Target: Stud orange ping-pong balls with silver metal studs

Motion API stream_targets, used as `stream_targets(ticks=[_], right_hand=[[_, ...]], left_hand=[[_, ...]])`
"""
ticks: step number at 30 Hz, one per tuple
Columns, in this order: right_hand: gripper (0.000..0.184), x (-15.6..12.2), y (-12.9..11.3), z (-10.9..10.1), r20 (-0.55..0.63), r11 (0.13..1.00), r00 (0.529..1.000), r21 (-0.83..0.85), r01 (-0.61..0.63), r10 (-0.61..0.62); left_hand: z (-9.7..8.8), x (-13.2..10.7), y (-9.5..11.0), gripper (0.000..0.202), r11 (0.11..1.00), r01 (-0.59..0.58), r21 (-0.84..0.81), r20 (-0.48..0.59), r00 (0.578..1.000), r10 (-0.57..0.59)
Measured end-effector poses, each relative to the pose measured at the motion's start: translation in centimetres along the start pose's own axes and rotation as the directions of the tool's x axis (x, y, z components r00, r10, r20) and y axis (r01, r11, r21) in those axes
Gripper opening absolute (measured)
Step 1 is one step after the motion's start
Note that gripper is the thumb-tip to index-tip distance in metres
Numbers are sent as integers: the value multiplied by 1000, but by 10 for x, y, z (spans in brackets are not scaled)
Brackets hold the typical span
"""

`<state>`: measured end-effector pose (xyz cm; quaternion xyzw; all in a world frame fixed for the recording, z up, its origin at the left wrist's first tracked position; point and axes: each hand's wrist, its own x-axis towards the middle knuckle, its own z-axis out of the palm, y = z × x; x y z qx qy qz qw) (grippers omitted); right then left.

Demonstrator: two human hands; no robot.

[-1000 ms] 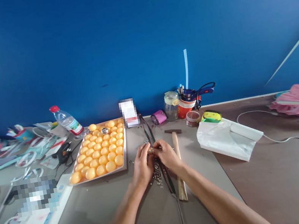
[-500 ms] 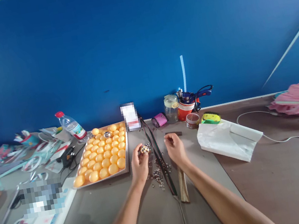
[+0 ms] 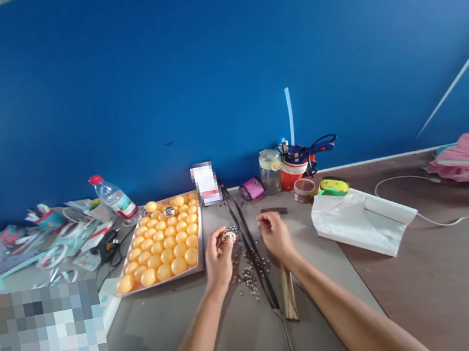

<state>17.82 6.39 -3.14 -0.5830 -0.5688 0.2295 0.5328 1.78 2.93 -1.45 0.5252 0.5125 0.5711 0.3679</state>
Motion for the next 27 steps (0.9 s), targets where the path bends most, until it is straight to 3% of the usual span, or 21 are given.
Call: stream_targets(ticks=[3,5,8,12,19,23,27], right_hand=[[15,-1,-4,-1,45,996,996,-48,77,-75],[15,-3,-10,-1,159,979,973,-84,183,-168],[16,-9,-19,-1,384,923,887,-176,341,-255],[21,-16,-29,-1,556,795,799,-366,484,-230],[20,-21,-35,-1,638,749,734,-364,554,-233],[22,-24,-34,0,690,751,686,-321,576,-231],[14,-22,-31,1,687,788,703,-324,524,-184]], left_hand=[[0,2,0,33,998,43,-49,-34,998,-44],[0,4,-2,34,990,79,-117,-87,992,-89],[-1,7,-6,35,967,92,-236,-157,979,-131],[-1,8,-10,36,956,114,-272,-143,977,-158],[-4,7,-9,35,994,105,-22,-170,980,-107],[-4,7,-9,36,990,124,-66,-133,982,-132],[-3,7,-10,37,990,117,-76,-123,984,-125]])
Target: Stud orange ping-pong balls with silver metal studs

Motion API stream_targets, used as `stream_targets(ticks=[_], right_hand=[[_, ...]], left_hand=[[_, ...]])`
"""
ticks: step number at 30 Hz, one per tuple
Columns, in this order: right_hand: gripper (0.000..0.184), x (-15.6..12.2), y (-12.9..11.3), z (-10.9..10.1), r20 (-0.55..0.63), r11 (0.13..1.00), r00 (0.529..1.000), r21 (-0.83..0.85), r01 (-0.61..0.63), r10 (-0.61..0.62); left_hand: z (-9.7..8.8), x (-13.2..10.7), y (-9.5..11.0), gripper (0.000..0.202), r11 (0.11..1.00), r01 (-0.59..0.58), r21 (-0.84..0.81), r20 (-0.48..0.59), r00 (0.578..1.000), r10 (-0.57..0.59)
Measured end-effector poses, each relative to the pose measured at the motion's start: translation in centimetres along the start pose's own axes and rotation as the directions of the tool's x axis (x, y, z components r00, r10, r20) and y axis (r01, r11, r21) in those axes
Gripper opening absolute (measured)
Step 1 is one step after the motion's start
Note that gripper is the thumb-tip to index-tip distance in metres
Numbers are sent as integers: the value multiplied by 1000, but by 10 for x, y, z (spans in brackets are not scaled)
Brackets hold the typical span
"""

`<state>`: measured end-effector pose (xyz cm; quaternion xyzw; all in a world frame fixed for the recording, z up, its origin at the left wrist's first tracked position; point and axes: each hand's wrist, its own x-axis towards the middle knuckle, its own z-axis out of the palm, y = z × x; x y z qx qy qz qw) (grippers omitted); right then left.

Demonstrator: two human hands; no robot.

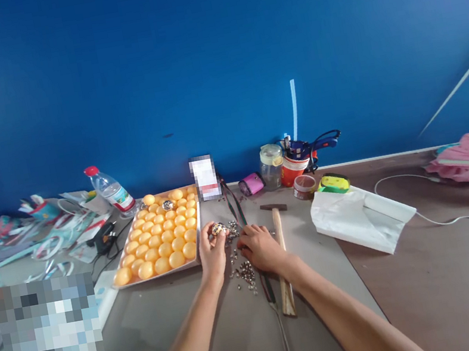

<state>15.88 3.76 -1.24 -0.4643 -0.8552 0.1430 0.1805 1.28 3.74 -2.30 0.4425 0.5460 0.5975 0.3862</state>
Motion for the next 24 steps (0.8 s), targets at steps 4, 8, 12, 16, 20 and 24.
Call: stream_targets(ticks=[4,8,12,16,20,24], right_hand=[[10,2,2,0,-54,998,998,63,-6,10],[12,5,5,-1,-228,949,968,314,-25,101],[7,9,10,0,-304,760,882,644,-88,360],[18,13,15,3,-239,548,839,832,-82,489],[29,13,15,5,4,255,855,954,-160,519],[19,12,9,0,123,81,860,979,-186,496]], left_hand=[[0,-2,3,37,999,-26,42,11,1000,25],[-1,-4,9,33,981,-100,166,-8,995,103],[0,-6,12,31,967,-136,216,16,991,136],[1,-9,10,32,960,-171,223,78,984,157],[1,-12,11,32,938,-232,256,124,971,207],[2,-14,14,29,925,-268,268,127,962,242]])
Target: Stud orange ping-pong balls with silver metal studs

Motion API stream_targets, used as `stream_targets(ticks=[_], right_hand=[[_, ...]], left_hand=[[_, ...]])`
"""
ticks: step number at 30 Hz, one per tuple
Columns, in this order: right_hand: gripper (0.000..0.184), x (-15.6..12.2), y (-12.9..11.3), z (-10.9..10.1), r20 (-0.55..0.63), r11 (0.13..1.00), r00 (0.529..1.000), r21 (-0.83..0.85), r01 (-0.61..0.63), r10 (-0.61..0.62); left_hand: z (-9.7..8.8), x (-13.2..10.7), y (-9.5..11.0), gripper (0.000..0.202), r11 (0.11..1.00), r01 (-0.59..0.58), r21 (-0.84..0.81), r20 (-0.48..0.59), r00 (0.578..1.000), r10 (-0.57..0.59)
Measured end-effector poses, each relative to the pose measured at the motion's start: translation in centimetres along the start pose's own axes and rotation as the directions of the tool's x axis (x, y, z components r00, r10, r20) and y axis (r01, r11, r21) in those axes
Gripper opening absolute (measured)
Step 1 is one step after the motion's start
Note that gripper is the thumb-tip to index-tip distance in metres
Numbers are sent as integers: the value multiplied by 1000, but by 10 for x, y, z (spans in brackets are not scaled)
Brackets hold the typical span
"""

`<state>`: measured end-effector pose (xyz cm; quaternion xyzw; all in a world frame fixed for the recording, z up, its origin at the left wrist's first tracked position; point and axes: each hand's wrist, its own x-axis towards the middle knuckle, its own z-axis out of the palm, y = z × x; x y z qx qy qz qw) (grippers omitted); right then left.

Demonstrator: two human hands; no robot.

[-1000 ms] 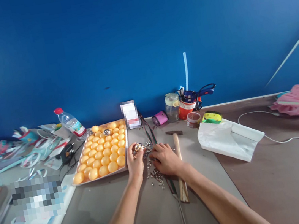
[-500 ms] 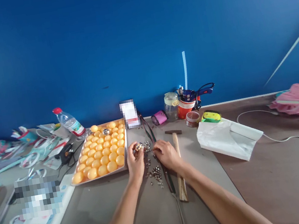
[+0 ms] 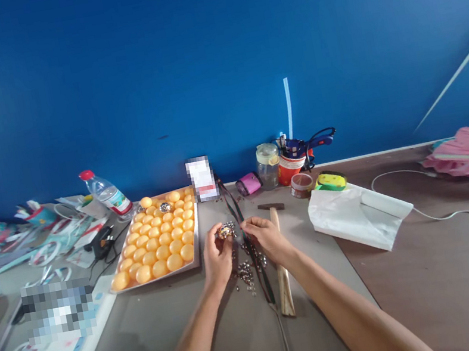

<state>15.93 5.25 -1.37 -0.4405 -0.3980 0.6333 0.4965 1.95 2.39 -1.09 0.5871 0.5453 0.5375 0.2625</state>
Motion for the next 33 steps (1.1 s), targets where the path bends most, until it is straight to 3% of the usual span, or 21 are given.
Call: stream_targets(ticks=[5,11,17,26,33], right_hand=[[16,0,-2,3,-5,996,998,57,63,-62],[21,0,1,4,-63,986,998,164,-4,15],[29,-3,-7,5,10,966,999,253,-45,44],[25,-1,-7,2,91,937,991,327,-121,96],[20,0,-6,0,69,944,995,316,-96,78]], left_hand=[[0,0,1,29,999,-42,12,2,999,42],[2,-1,-3,30,992,-111,52,27,994,110],[3,-2,-2,31,987,-144,76,51,989,140],[2,-3,0,30,990,-136,39,57,989,134],[2,-2,-2,31,985,-162,57,49,986,160]])
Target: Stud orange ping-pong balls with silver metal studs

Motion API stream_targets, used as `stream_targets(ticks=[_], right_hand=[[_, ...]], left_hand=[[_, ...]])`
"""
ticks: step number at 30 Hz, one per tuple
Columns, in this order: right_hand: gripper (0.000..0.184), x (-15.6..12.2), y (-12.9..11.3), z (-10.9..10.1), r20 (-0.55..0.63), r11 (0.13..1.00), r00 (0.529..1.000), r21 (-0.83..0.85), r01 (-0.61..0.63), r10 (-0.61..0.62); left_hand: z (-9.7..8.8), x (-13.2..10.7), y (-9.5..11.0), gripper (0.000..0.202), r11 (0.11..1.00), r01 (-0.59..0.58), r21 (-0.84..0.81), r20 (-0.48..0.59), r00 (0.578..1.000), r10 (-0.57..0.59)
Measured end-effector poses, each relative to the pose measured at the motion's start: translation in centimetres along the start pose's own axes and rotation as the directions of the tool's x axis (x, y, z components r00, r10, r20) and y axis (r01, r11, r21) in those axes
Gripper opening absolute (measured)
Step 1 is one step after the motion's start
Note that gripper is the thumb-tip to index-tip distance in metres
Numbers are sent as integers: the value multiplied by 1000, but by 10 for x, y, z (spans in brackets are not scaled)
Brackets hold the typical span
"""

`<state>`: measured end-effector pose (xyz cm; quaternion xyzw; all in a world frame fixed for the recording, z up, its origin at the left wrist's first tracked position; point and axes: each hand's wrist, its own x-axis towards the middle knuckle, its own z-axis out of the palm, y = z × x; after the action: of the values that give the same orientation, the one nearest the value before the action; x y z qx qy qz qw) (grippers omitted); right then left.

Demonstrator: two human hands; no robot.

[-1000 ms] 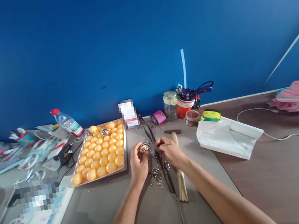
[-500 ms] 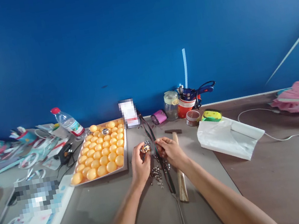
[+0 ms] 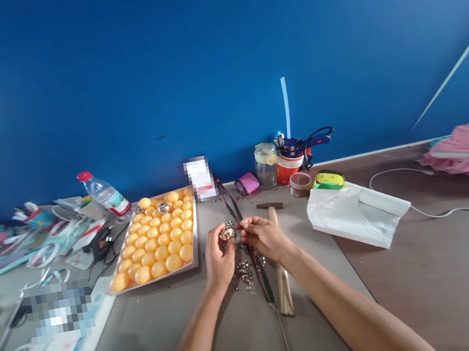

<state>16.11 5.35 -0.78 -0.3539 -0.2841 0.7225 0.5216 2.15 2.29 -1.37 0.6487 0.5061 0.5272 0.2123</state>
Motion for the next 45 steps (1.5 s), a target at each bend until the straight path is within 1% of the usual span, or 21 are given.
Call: stream_targets(ticks=[4,6,8,11,15,17,23,29,34,39,42,44,45], right_hand=[[22,-3,-3,4,40,999,998,37,37,-39],[24,-4,-3,6,60,999,997,25,41,-42],[26,-5,-2,8,79,999,996,-24,31,-29],[24,-5,2,8,100,991,995,-129,40,-27],[21,-3,6,6,79,973,995,-214,80,-65],[20,-4,5,6,79,974,996,-218,64,-48],[25,-7,1,7,89,985,994,-164,-49,64],[26,-6,1,3,106,986,986,-120,-116,129],[27,-6,1,0,101,981,980,-101,-164,174],[30,-7,5,0,43,977,987,-153,-149,157],[31,-6,8,2,22,976,991,-179,-127,133],[30,-5,7,4,28,982,997,-178,-60,66],[29,-5,7,4,25,982,1000,-190,-2,7]], left_hand=[[0,-1,-1,31,1000,-3,10,16,1000,3],[1,-1,-1,31,1000,-2,-1,20,1000,2],[1,-1,-1,31,1000,5,-16,23,1000,-5],[1,-1,0,31,1000,3,-21,27,1000,-3],[1,-2,0,33,999,-45,11,30,999,45],[1,-2,0,35,997,-71,18,39,997,70],[2,-4,-3,39,990,-137,29,62,989,135],[1,-4,-4,41,986,-163,44,89,983,159],[2,-4,-7,42,973,-221,63,125,969,212],[3,-6,-8,43,967,-241,81,165,960,225],[2,-5,-5,41,979,-192,64,151,972,181],[1,-4,-3,39,986,-155,57,132,980,147],[0,-3,-3,39,988,-145,56,122,983,137]])
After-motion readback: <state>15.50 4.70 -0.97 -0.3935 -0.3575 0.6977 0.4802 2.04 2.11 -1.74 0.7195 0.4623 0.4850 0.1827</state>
